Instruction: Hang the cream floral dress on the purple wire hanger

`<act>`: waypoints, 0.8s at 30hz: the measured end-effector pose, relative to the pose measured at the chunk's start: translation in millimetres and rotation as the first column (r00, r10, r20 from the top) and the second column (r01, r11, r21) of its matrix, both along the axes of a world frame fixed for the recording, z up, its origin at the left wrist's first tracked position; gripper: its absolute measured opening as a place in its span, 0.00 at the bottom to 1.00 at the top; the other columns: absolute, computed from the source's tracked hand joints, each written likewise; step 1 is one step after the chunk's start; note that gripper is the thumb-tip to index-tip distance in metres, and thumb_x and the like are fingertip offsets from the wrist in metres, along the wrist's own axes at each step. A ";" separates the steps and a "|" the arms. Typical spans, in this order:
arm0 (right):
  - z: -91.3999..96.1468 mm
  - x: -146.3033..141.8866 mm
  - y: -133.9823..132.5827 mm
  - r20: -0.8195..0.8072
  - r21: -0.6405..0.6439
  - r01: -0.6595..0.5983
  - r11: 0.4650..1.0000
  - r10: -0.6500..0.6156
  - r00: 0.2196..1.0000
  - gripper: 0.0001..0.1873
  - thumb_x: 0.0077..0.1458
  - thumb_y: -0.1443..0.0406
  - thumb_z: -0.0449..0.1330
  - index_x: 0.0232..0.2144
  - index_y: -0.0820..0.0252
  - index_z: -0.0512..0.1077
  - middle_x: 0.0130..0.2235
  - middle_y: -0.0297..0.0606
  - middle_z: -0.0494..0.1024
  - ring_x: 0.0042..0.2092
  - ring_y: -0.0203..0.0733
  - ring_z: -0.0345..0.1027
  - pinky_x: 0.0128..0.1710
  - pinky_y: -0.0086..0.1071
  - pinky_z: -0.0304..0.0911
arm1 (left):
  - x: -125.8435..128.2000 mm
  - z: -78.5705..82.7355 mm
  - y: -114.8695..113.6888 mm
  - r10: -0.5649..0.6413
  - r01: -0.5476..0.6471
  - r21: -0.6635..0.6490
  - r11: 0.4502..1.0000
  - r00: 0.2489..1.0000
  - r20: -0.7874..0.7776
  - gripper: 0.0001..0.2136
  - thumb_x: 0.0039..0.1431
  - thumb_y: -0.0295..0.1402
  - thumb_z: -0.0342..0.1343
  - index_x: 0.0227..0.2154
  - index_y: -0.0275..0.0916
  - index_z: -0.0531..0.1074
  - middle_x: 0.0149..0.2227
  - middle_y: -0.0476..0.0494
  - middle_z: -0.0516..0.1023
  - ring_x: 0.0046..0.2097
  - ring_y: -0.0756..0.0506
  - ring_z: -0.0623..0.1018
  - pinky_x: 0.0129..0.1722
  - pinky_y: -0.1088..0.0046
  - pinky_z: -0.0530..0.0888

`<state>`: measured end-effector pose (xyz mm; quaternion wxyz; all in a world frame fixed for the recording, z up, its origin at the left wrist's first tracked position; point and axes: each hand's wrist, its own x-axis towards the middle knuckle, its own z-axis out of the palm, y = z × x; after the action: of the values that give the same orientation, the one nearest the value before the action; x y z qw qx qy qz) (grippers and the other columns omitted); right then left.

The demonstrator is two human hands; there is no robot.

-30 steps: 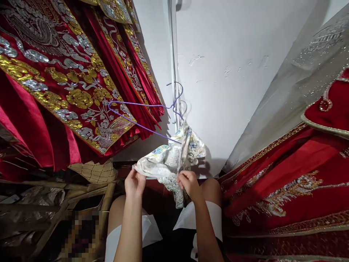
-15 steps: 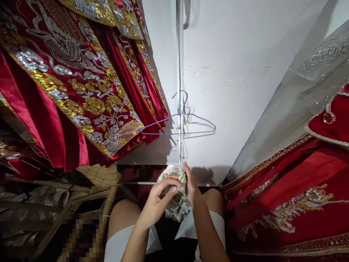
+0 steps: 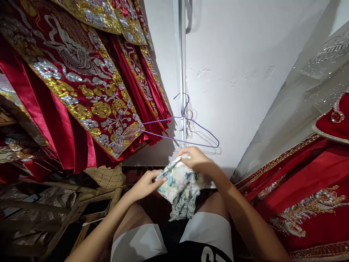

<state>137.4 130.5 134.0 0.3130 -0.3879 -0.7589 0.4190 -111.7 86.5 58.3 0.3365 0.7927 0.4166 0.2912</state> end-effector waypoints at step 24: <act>-31.0 57.1 31.6 -0.125 0.158 0.396 0.904 -0.380 0.917 0.10 0.47 0.65 0.57 0.26 0.62 0.78 0.27 0.36 0.76 0.32 0.42 0.68 0.30 0.30 0.58 | -16.5 106.4 60.8 0.206 -0.178 0.434 0.883 0.978 -0.017 0.10 0.57 0.38 0.58 0.24 0.40 0.70 0.46 0.37 0.80 0.49 0.36 0.78 0.53 0.61 0.72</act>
<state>194.5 162.1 103.0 0.4582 -0.4817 -0.6862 0.2951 -128.2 147.3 164.8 0.1096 0.8110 0.4288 0.3827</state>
